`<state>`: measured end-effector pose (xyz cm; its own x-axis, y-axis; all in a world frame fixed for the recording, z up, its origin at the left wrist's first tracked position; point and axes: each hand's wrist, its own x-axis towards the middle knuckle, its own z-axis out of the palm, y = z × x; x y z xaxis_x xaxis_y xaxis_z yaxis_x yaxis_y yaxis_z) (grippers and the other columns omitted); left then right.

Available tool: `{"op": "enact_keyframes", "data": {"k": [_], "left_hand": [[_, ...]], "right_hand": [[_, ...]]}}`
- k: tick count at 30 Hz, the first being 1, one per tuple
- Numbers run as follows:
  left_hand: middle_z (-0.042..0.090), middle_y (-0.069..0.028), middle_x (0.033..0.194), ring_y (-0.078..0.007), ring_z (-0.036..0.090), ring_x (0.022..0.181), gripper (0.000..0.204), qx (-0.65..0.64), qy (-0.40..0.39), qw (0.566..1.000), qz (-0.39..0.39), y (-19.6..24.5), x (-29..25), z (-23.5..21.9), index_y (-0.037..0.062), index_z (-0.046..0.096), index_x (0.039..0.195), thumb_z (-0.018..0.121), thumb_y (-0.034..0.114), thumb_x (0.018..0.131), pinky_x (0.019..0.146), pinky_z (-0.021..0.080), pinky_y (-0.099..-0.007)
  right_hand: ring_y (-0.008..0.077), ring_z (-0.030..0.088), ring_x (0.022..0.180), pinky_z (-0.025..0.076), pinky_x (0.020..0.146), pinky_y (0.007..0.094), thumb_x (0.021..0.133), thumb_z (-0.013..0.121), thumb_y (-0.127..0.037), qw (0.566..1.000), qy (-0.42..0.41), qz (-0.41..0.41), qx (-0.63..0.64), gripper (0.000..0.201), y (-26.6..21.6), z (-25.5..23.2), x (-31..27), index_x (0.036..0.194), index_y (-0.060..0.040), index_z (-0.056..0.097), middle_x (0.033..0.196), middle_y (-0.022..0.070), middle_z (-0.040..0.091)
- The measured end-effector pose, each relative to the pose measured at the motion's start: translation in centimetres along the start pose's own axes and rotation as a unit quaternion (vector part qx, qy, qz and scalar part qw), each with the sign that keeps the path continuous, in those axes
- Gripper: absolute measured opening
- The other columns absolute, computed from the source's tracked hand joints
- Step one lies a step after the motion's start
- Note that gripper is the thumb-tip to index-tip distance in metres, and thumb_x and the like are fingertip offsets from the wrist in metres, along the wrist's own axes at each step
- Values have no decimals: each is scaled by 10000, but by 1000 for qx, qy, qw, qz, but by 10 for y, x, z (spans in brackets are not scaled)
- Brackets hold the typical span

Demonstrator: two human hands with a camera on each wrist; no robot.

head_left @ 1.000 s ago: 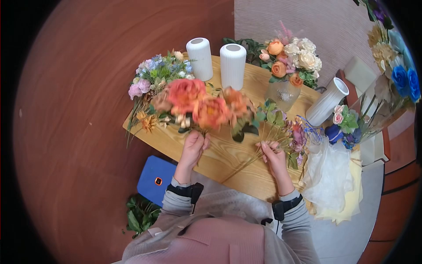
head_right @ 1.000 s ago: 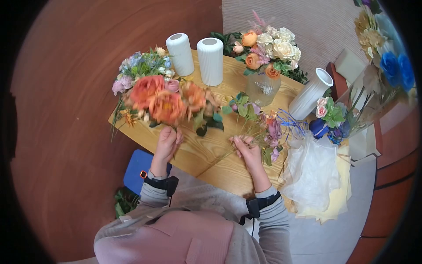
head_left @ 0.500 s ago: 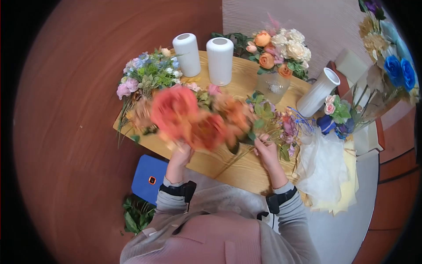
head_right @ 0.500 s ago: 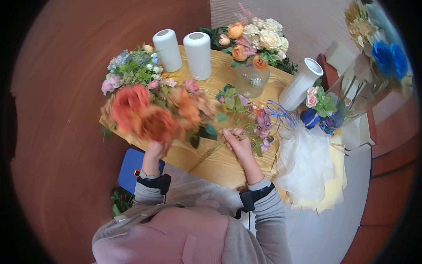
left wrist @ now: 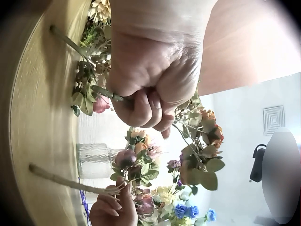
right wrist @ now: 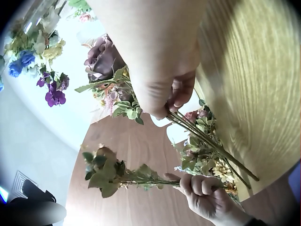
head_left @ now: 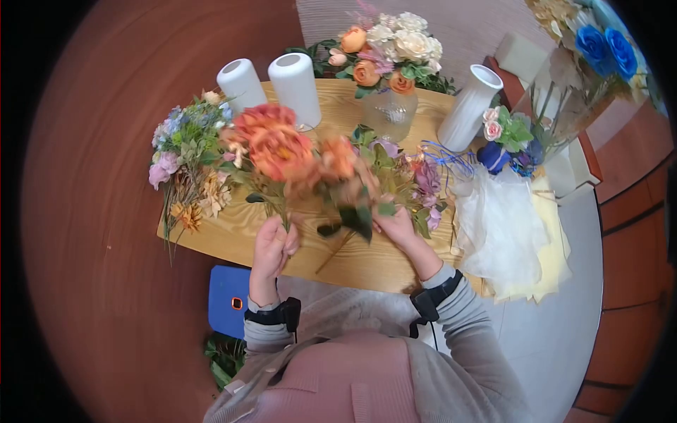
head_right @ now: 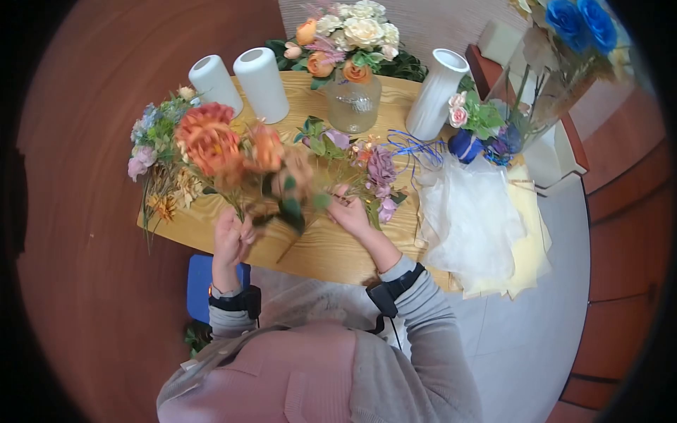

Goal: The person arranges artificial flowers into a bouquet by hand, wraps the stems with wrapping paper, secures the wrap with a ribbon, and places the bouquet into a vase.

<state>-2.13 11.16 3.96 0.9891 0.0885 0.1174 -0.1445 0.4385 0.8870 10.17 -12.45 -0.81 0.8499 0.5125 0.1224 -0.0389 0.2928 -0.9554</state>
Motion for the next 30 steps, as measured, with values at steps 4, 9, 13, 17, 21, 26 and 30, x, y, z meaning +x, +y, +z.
{"op": "enact_keyframes", "data": {"k": [4,9,13,17,21,26,30], "left_hand": [[407,20,640,-57,318,533,293,39,-80,996,-26,-21,2,5,18,502,1159,451,218,953,478,264,-201],[419,14,651,-68,375,571,250,179,-37,981,-58,-48,7,26,-21,543,1120,424,121,952,514,310,-205],[462,-4,656,-78,414,581,230,327,-37,944,-6,-49,10,42,12,508,1140,415,99,948,544,352,-206],[466,-21,651,-87,434,588,153,381,15,924,41,-46,12,55,21,477,1067,409,64,937,558,373,-222],[472,-23,651,-91,431,572,102,384,30,922,40,-47,10,56,31,466,1020,417,59,934,537,371,-223],[493,-32,657,-94,447,562,90,423,64,900,86,-47,8,60,18,443,1011,440,54,928,521,379,-222],[506,-39,664,-97,468,563,117,450,118,878,113,-48,5,70,11,419,1019,466,39,915,521,391,-226]], "right_hand": [[155,563,892,470,733,277,864,540,2,973,-19,-20,228,294,21,-15,-2,1152,-32,492,993,81,573],[177,528,995,446,823,306,870,522,2,930,-16,89,356,326,28,-12,-5,1190,-36,472,1090,100,538],[196,499,1077,427,895,330,875,508,1,875,-18,172,452,351,31,-11,-7,1220,-39,456,1168,115,509],[214,471,1159,407,967,354,880,494,1,802,-24,250,542,377,26,-6,-9,1251,-42,441,1245,130,481],[245,394,1246,331,1055,372,937,390,-102,931,-78,254,250,413,-10,4,-20,1342,-43,340,1375,151,353],[239,384,1254,324,1059,363,941,366,-137,774,-70,347,526,429,-3,1,-18,1357,-45,311,1386,149,335],[235,376,1260,317,1063,356,944,346,-166,585,-65,397,704,444,6,-2,-16,1368,-46,288,1396,148,320]]}}
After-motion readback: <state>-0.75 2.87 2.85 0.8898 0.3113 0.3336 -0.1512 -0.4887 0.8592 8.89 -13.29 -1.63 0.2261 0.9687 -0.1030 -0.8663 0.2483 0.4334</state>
